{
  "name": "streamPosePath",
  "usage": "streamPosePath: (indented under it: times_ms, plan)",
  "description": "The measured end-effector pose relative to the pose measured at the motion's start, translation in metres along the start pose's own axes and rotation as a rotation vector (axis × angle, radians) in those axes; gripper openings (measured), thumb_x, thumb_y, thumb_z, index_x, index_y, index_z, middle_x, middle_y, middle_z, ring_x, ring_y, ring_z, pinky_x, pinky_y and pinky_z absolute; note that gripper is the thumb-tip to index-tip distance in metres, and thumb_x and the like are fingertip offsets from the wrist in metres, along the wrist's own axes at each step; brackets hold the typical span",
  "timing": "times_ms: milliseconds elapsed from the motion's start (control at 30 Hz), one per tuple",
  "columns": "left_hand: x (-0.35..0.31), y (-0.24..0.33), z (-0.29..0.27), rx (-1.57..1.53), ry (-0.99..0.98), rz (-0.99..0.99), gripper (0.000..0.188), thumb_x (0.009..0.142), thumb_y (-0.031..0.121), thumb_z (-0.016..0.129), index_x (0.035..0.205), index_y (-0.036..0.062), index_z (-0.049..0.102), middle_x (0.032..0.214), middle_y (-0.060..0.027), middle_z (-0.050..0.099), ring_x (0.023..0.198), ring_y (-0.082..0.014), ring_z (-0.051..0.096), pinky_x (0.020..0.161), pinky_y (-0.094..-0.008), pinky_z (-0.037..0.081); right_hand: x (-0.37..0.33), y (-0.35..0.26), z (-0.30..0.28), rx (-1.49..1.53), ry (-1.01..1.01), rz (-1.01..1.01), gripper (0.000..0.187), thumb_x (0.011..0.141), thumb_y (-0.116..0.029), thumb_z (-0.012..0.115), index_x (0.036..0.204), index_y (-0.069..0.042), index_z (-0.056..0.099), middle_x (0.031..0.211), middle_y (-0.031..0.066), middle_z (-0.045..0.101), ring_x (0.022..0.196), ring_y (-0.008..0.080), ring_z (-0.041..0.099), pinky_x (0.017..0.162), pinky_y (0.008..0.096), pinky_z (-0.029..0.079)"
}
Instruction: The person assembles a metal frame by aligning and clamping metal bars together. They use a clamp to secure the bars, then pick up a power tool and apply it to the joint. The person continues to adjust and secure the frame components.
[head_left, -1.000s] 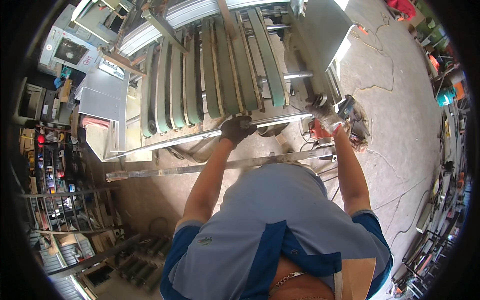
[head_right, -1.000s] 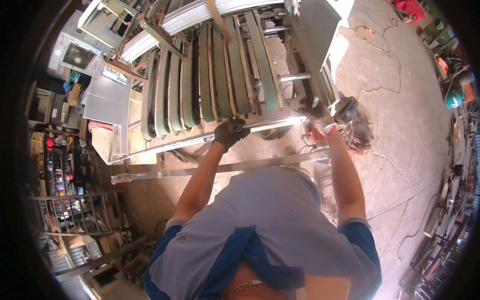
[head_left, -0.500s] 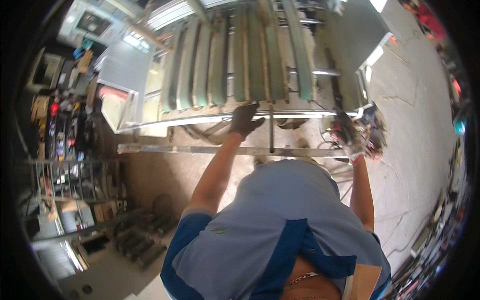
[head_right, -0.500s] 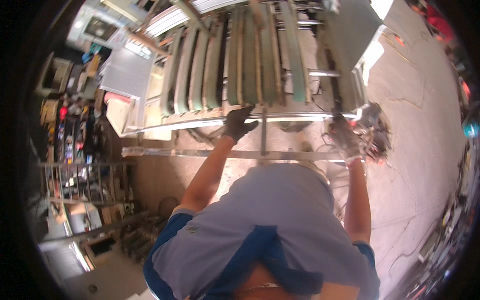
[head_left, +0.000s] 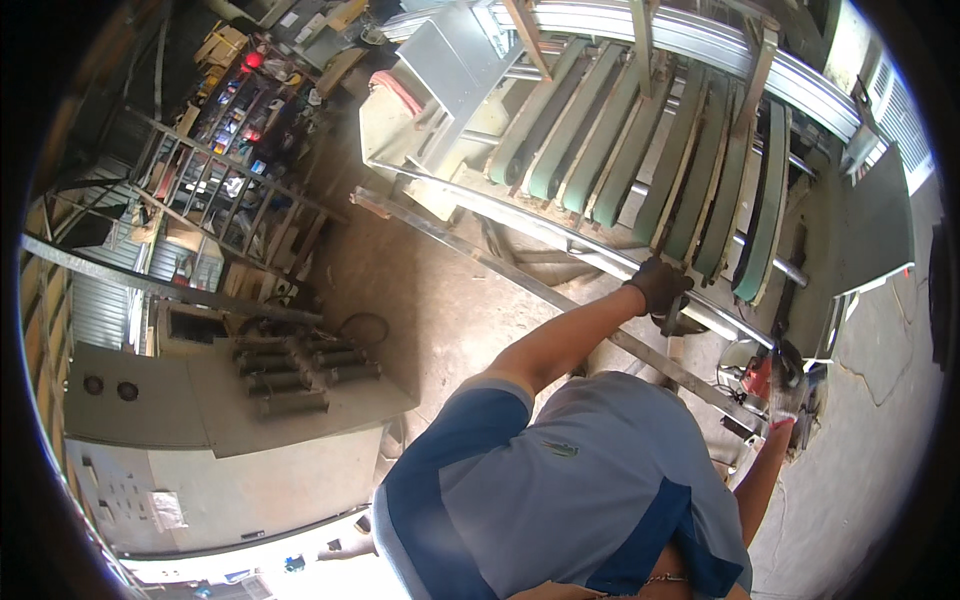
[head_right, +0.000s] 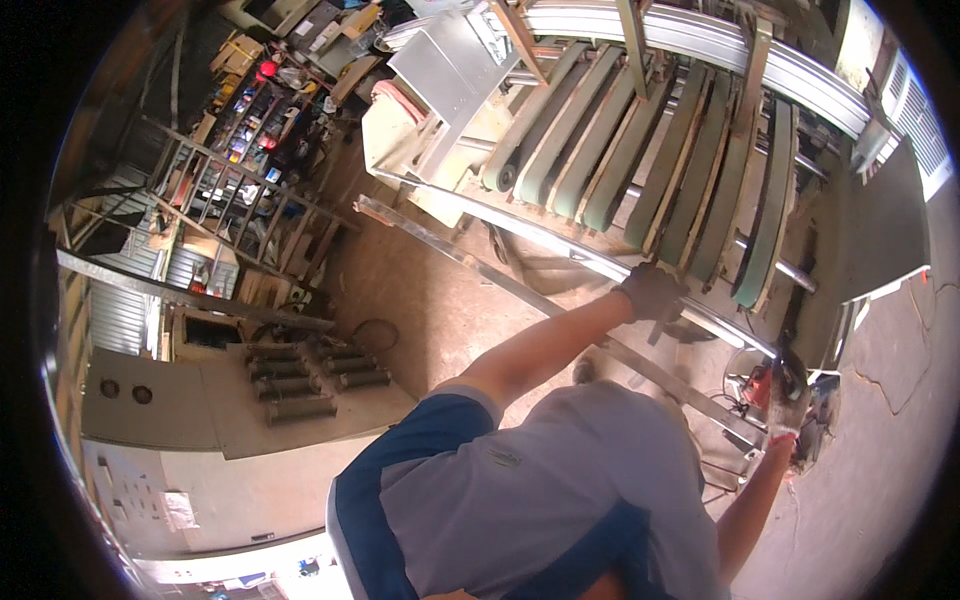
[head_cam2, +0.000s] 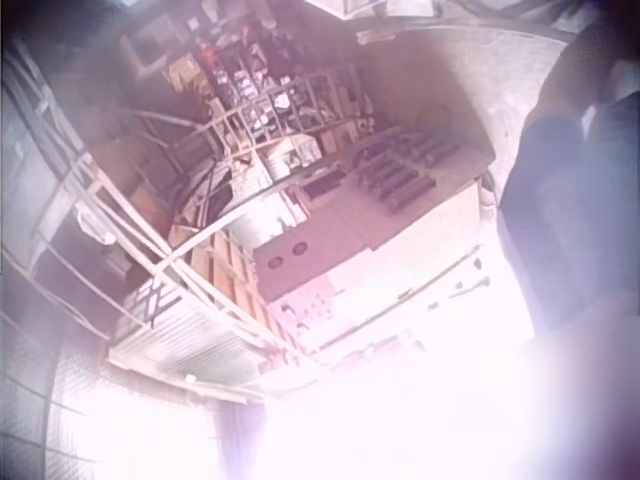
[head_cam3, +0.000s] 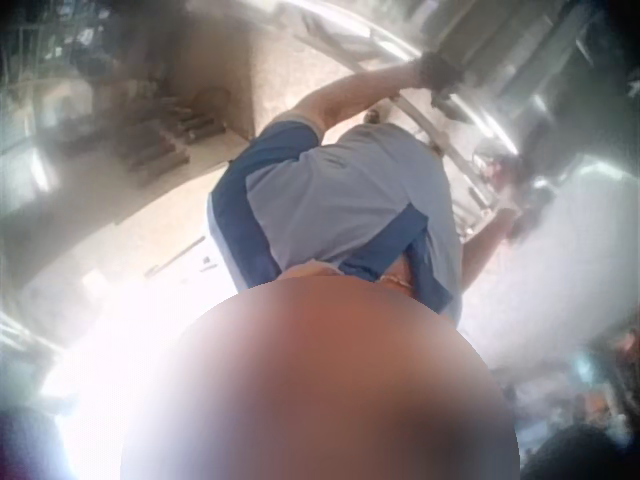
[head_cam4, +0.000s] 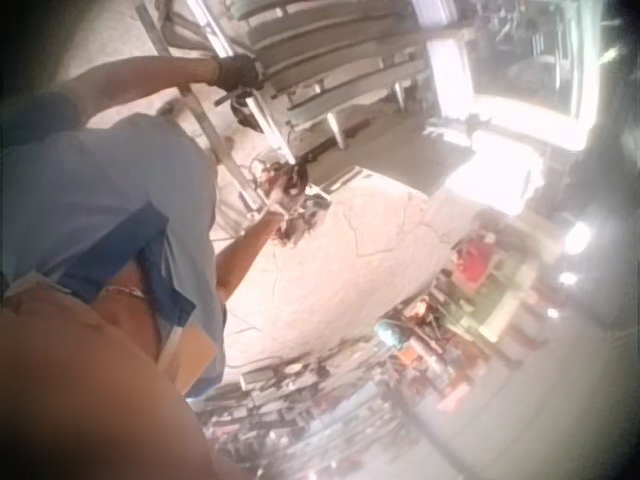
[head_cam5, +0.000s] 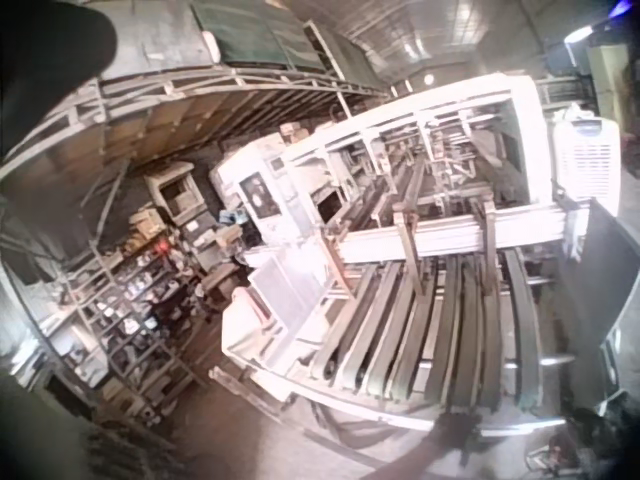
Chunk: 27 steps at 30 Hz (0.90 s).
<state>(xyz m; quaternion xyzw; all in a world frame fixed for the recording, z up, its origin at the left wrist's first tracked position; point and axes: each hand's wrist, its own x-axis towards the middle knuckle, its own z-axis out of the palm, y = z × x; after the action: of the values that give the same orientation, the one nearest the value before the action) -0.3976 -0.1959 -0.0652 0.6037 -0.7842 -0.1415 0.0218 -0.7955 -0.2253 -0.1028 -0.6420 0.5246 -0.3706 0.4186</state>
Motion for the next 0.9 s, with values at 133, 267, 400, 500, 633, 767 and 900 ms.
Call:
streamPosePath:
  times_ms: [133, 267, 400, 500, 633, 767, 900]
  plan:
    - [0.010, -0.015, 0.012, -0.017, -0.055, 0.023, 0.035, 0.085, 0.047, 0.062, 0.108, 0.0211, 0.065, 0.095, -0.0110, 0.071, 0.092, -0.0328, 0.070, 0.081, -0.0467, 0.054, 0.011, -0.012, 0.001, 0.060, -0.033, 0.090, 0.035, 0.093, -0.005, 0.063, 0.128, 0.000, 0.061, 0.123, 0.0110, 0.067, 0.111, 0.0170, 0.063, 0.096, 0.0302, 0.049]
    - [0.018, -0.023, 0.020, -0.080, 0.035, 0.157, 0.035, 0.085, 0.048, 0.062, 0.105, 0.0189, 0.067, 0.093, -0.0122, 0.071, 0.091, -0.0331, 0.070, 0.080, -0.0467, 0.054, -0.016, -0.016, 0.004, -0.326, 0.130, -0.061, 0.039, 0.086, -0.024, 0.075, 0.121, -0.007, 0.065, 0.102, 0.0097, 0.073, 0.085, 0.0181, 0.069, 0.080, 0.0341, 0.055]
    - [0.021, -0.021, 0.005, -0.217, -0.148, 0.027, 0.032, 0.090, 0.046, 0.056, 0.103, 0.0196, 0.066, 0.097, -0.0147, 0.072, 0.088, -0.0359, 0.069, 0.078, -0.0451, 0.053, -0.026, -0.013, 0.015, -0.162, 0.116, -0.204, 0.043, 0.084, -0.002, 0.070, 0.126, -0.005, 0.060, 0.115, 0.0088, 0.067, 0.102, 0.0178, 0.064, 0.089, 0.0326, 0.054]
    - [0.021, -0.013, -0.008, -0.189, -0.190, 0.028, 0.027, 0.090, 0.042, 0.058, 0.104, 0.0211, 0.066, 0.092, -0.0103, 0.072, 0.085, -0.0329, 0.069, 0.077, -0.0438, 0.053, -0.026, -0.013, 0.023, 0.058, 0.099, -0.159, 0.040, 0.086, 0.009, 0.065, 0.124, -0.002, 0.061, 0.123, 0.0090, 0.064, 0.112, 0.0179, 0.061, 0.094, 0.0324, 0.053]
    - [0.017, -0.010, -0.010, -0.252, -0.154, -0.008, 0.028, 0.090, 0.043, 0.061, 0.106, 0.0214, 0.066, 0.093, -0.0104, 0.072, 0.086, -0.0326, 0.069, 0.076, -0.0423, 0.053, -0.027, -0.014, 0.031, 0.820, 0.164, 0.161, 0.036, 0.089, 0.006, 0.064, 0.124, -0.001, 0.062, 0.120, 0.0082, 0.067, 0.109, 0.0158, 0.062, 0.093, 0.0298, 0.052]
    - [-0.003, -0.024, -0.006, -0.237, -0.019, -0.057, 0.043, 0.087, 0.050, 0.065, 0.114, 0.0172, 0.068, 0.104, -0.0105, 0.072, 0.098, -0.0309, 0.069, 0.085, -0.0399, 0.053, -0.022, -0.015, 0.028, 0.326, 0.190, -0.053, 0.034, 0.089, 0.001, 0.066, 0.122, 0.000, 0.063, 0.115, 0.0088, 0.069, 0.106, 0.0157, 0.064, 0.093, 0.0280, 0.051]
    - [-0.032, -0.049, -0.020, -0.297, 0.046, -0.162, 0.058, 0.083, 0.060, 0.066, 0.119, 0.0139, 0.069, 0.111, -0.0108, 0.072, 0.106, -0.0304, 0.067, 0.092, -0.0399, 0.052, -0.004, -0.029, 0.017, 0.169, 0.069, 0.202, 0.035, 0.090, 0.005, 0.062, 0.125, 0.002, 0.060, 0.121, 0.0098, 0.067, 0.109, 0.0163, 0.064, 0.096, 0.0277, 0.052]
